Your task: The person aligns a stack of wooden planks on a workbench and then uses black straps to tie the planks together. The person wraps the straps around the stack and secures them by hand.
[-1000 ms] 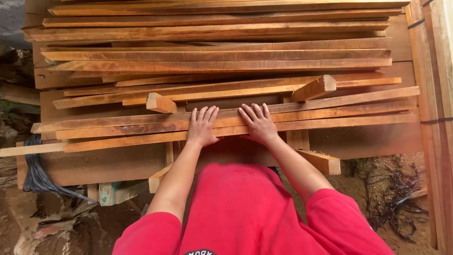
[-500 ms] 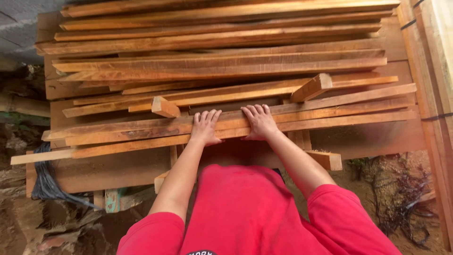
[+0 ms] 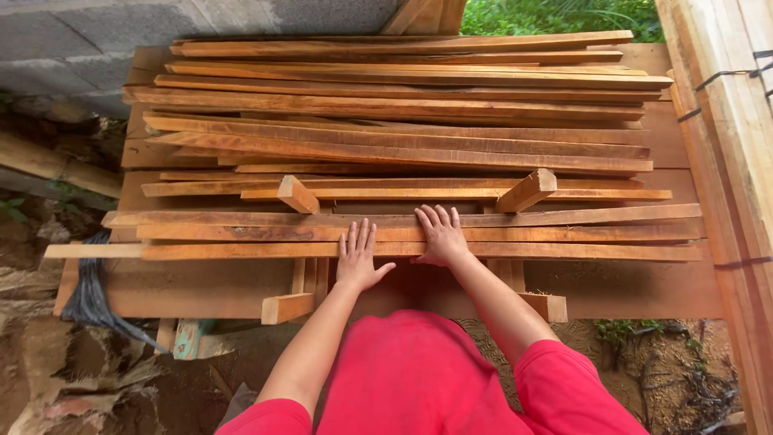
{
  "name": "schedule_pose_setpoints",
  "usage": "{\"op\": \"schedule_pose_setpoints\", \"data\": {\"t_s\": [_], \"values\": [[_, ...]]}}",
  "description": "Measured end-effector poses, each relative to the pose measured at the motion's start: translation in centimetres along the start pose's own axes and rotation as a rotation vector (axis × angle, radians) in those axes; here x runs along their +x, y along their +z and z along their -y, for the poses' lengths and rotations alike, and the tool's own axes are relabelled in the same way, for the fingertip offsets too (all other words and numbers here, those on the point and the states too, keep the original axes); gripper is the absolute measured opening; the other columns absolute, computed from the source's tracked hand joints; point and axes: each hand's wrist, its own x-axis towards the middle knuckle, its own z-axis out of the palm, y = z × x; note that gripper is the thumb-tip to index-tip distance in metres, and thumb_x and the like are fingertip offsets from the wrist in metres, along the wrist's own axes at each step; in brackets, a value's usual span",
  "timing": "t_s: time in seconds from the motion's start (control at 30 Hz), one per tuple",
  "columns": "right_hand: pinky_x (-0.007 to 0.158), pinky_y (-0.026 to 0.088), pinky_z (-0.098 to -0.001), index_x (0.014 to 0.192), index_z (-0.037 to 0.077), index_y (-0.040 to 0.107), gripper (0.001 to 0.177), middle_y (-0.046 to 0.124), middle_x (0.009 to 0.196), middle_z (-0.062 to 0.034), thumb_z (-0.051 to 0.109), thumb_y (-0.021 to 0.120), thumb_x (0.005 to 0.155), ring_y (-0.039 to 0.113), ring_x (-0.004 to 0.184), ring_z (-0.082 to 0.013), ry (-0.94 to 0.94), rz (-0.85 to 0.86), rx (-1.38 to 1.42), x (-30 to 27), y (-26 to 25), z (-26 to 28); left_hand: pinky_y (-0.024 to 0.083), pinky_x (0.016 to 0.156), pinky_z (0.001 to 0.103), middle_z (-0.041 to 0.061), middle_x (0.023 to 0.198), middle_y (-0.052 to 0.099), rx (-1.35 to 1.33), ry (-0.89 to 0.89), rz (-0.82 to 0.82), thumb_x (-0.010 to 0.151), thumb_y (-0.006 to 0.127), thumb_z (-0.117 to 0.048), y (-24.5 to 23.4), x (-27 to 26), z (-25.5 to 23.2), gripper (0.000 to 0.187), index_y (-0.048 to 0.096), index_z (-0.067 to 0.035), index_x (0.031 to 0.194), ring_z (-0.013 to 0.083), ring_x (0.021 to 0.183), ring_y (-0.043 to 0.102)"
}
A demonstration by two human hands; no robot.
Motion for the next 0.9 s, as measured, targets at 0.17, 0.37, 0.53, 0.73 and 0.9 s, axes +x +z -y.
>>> {"op": "schedule_pose_setpoints", "data": {"t_s": [0.17,0.37,0.53,0.73,0.9], "values": [[0.126,0.010,-0.0607,0.166,0.013,0.017,0.116,0.013,0.172,-0.0107,0.054,0.081,0.079,0.010,0.158,-0.0352,0.076,-0.033,-0.028,-3.6,0.3,2.9,0.001,0.130,0.053,0.004,0.175,-0.001,-0.032,-0.014,-0.003,0.098,0.041,-0.073,0.6,0.4,0.3,0.094,0.010,-0.017,0.167,0.0304,0.160,-0.003],[0.127,0.005,-0.0589,0.166,0.013,0.010,0.105,0.004,0.174,-0.0105,0.057,0.068,0.090,0.001,0.159,-0.0343,0.049,0.045,0.005,-5.8,3.1,2.9,0.006,0.129,0.055,0.002,0.175,0.002,-0.037,-0.030,0.016,0.100,0.040,-0.070,0.3,0.8,0.3,0.088,0.013,-0.020,0.167,0.0300,0.161,0.001],[0.126,0.006,-0.0605,0.166,0.012,0.012,0.104,0.004,0.173,-0.0113,0.058,0.067,0.090,0.001,0.159,-0.0359,0.065,0.053,0.066,-7.0,3.4,4.1,0.014,0.128,0.058,0.000,0.175,0.002,-0.009,-0.022,0.035,0.092,0.057,-0.066,2.0,3.5,1.9,0.095,0.016,-0.023,0.166,0.0306,0.160,0.005],[0.122,0.018,-0.0665,0.157,0.013,0.039,0.087,0.019,0.169,-0.0139,0.057,0.070,0.088,0.016,0.155,-0.0445,0.022,-0.153,0.238,-3.0,2.7,10.0,0.039,0.117,0.057,-0.001,0.158,0.049,-0.205,-0.010,0.127,0.086,0.060,-0.075,0.9,8.5,7.4,0.085,0.047,-0.025,0.154,0.0244,0.146,0.047],[0.117,0.029,-0.0672,0.152,0.020,0.045,0.080,0.029,0.164,-0.0069,0.060,0.069,0.087,0.021,0.153,-0.0392,0.043,-0.179,0.272,2.9,3.6,15.9,0.045,0.114,0.047,0.004,0.145,0.061,-0.196,0.074,0.058,0.084,0.069,-0.066,-2.3,5.1,15.0,0.071,0.060,-0.025,0.141,0.0271,0.138,0.055]]}}
